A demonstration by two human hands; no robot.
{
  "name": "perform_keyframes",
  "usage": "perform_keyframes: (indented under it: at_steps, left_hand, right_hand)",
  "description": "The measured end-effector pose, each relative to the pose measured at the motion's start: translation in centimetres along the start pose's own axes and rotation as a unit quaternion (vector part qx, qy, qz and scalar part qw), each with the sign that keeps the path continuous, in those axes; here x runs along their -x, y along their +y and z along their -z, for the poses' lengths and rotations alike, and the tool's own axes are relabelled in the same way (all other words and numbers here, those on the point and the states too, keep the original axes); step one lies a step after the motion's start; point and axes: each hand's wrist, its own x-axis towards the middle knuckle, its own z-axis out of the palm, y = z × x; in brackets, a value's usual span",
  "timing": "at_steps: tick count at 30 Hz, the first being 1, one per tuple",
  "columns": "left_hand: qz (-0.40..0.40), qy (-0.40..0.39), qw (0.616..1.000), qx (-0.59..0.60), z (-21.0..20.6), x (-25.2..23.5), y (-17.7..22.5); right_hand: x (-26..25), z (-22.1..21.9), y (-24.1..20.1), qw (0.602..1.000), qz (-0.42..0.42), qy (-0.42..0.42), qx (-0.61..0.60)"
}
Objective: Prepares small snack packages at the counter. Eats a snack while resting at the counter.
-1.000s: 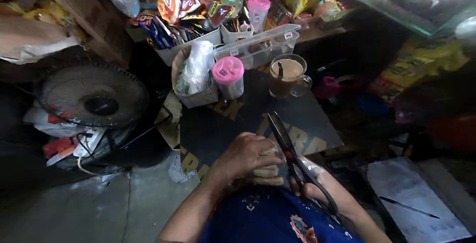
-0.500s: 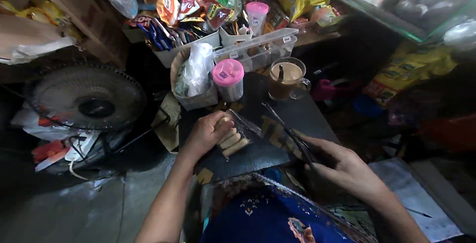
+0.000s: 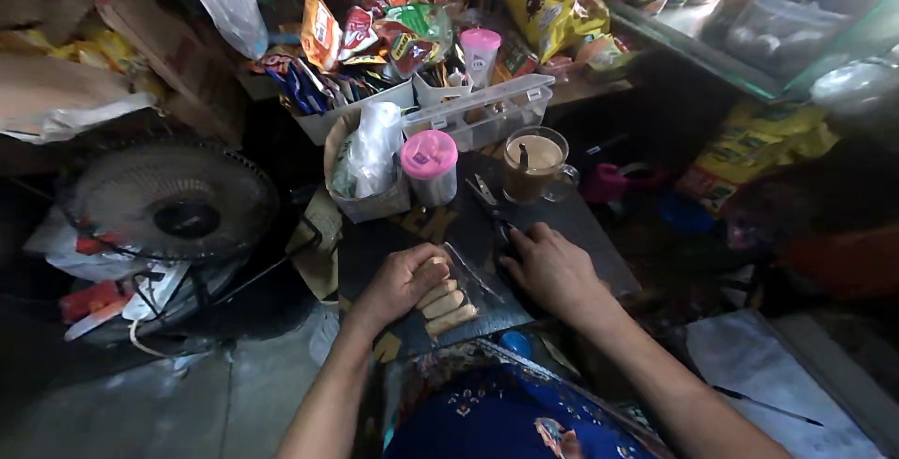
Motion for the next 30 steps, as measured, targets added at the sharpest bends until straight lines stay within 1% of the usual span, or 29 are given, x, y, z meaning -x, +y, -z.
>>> perform_keyframes:
  at_steps: [2,4,6,9,11,13,15,17,19,23,25,30]
  left_hand:
    - [-0.012,-0.005,1.0,0.002,-0.2,0.1,0.0]
    - [-0.03,-0.007,1.0,0.006,-0.5,0.0,0.0]
    - [-0.055,-0.013,0.998,0.024,-0.8,-0.1,0.2]
    - [-0.066,-0.04,0.996,0.05,-1.3,-1.0,1.2]
    - [-0.064,-0.054,0.995,0.062,-1.9,-1.8,1.8]
    - [-0.059,-0.061,0.994,0.066,-2.5,-2.7,2.3]
    - [-0.059,-0.071,0.993,0.07,-3.1,-3.8,2.9]
    - [-0.071,-0.084,0.991,0.075,-3.7,-4.9,3.5]
    - [-0.091,-0.095,0.989,0.073,-4.3,-6.0,4.2]
    - [-0.138,-0.142,0.975,0.097,-5.3,-8.2,5.2]
    - [-0.153,-0.16,0.971,0.094,-5.8,-9.2,5.6]
    - [-0.15,-0.194,0.961,0.125,-7.5,-11.4,5.6]
  right_hand:
    - [0.7,-0.3,0.1,0.998,0.053,0.03,-0.031]
    - [1.4,-0.8,0.5,0.985,0.124,0.077,-0.086]
    - [2.0,-1.5,1.2,0.954,0.206,0.143,-0.164]
    - [3.0,-1.2,2.5,0.884,0.304,0.26,-0.241]
    - [4.5,0.1,3.5,0.854,0.332,0.294,-0.271]
    - [5.9,1.2,4.4,0.841,0.349,0.303,-0.282]
    - [6.9,1.5,4.5,0.846,0.351,0.296,-0.271]
    - [7.4,1.1,4.4,0.868,0.332,0.288,-0.23]
    - [7.2,0.6,4.4,0.888,0.3,0.302,-0.174]
    - [6.8,0.6,5.5,0.905,0.229,0.34,-0.113]
    - [6.9,1.1,6.1,0.915,0.193,0.336,-0.115]
    - [6.7,1.9,7.8,0.933,0.12,0.289,-0.177]
